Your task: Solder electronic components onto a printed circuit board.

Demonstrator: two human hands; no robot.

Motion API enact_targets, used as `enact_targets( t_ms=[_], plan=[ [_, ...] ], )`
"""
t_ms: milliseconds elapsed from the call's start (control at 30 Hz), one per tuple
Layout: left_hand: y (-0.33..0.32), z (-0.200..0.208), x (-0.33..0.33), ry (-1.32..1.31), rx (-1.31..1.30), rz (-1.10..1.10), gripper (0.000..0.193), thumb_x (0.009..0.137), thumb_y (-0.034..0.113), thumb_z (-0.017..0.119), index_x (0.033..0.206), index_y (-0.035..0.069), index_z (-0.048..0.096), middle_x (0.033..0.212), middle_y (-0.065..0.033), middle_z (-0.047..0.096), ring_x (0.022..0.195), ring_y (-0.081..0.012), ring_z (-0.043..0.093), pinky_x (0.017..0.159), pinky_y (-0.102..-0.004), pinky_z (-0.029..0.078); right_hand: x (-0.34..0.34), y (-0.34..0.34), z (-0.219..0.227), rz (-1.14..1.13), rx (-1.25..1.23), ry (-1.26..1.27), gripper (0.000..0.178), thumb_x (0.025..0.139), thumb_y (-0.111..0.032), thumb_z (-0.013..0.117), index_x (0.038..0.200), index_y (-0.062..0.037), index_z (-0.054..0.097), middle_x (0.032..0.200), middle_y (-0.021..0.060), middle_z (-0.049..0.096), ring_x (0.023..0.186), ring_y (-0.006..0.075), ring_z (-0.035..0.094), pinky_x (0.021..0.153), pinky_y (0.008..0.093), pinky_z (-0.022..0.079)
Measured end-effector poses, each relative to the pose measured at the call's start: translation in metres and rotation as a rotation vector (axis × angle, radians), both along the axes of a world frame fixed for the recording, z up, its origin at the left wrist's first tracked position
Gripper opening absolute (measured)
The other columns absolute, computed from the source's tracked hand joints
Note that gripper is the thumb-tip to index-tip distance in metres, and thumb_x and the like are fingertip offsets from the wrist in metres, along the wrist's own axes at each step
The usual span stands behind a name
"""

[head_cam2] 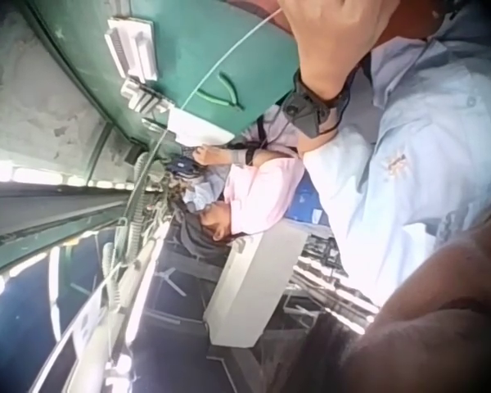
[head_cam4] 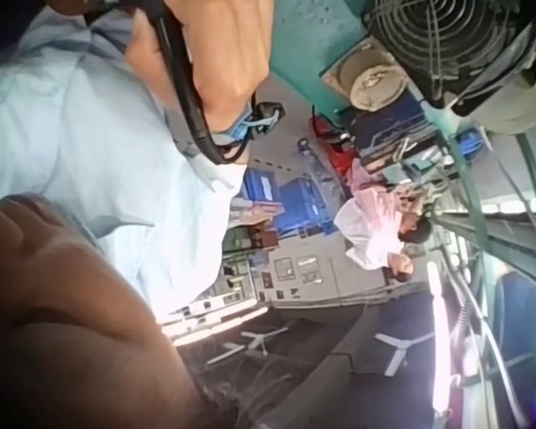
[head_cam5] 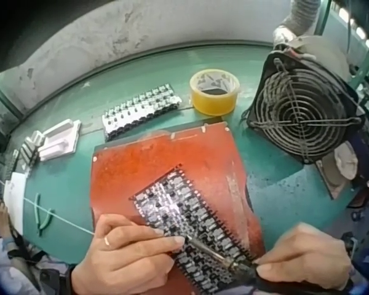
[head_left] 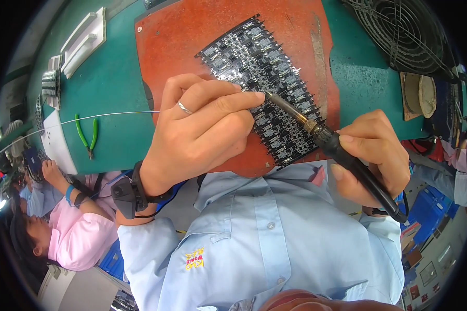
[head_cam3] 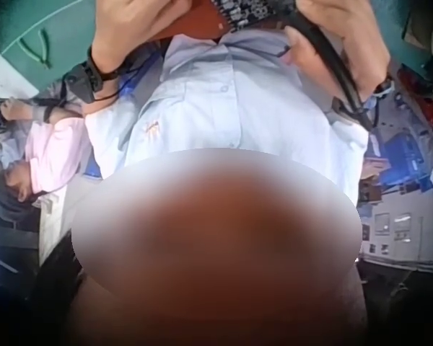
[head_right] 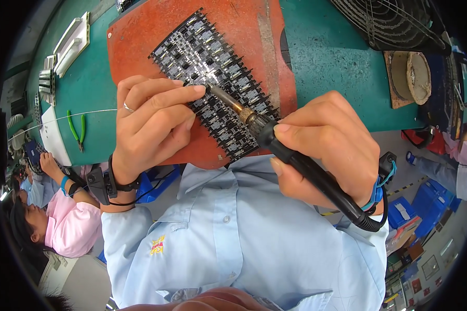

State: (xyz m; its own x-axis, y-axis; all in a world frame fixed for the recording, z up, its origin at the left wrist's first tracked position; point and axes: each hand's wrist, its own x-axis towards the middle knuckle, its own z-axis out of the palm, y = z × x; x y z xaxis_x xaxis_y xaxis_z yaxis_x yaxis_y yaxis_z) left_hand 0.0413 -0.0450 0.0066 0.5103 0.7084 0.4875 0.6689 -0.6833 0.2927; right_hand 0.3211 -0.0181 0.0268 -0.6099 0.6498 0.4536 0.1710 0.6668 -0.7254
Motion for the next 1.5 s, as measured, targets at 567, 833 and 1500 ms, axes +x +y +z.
enact_targets(
  t_ms=[567,833,1500],
  plan=[
    [0.000,0.000,0.000,-0.038,-0.053,0.002,0.021,0.066,0.001,0.074,0.080,0.009,0.061,0.103,-0.0003,0.073,0.089,-0.0181,0.065,0.081,-0.0347,0.044,-0.001,0.001,-0.003,-0.041,0.010,0.040,0.031,0.068,-0.005,0.075,0.095,0.0048,0.063,0.080,0.0169,0.066,0.066,0.0269,0.060,0.059,0.0347,0.047],
    [-0.003,0.004,-0.003,-0.023,-0.112,-0.021,0.019,0.068,0.000,0.074,0.082,0.008,0.064,0.108,-0.0063,0.074,0.091,-0.0250,0.065,0.088,-0.0399,0.045,0.011,-0.001,-0.005,-0.096,0.027,0.080,0.029,0.072,-0.009,0.077,0.094,0.0050,0.064,0.079,0.0170,0.067,0.065,0.0260,0.061,0.058,0.0338,0.048],
    [-0.007,0.007,0.009,-0.234,-0.229,0.187,0.015,0.077,-0.006,0.074,0.089,0.001,0.067,0.081,-0.0072,0.056,0.068,-0.0180,0.058,0.055,-0.0294,0.045,0.007,-0.004,-0.003,-0.058,-0.132,0.071,0.027,0.076,-0.007,0.077,0.095,0.0053,0.063,0.081,0.0151,0.069,0.070,0.0253,0.064,0.064,0.0333,0.050]
  ],
)
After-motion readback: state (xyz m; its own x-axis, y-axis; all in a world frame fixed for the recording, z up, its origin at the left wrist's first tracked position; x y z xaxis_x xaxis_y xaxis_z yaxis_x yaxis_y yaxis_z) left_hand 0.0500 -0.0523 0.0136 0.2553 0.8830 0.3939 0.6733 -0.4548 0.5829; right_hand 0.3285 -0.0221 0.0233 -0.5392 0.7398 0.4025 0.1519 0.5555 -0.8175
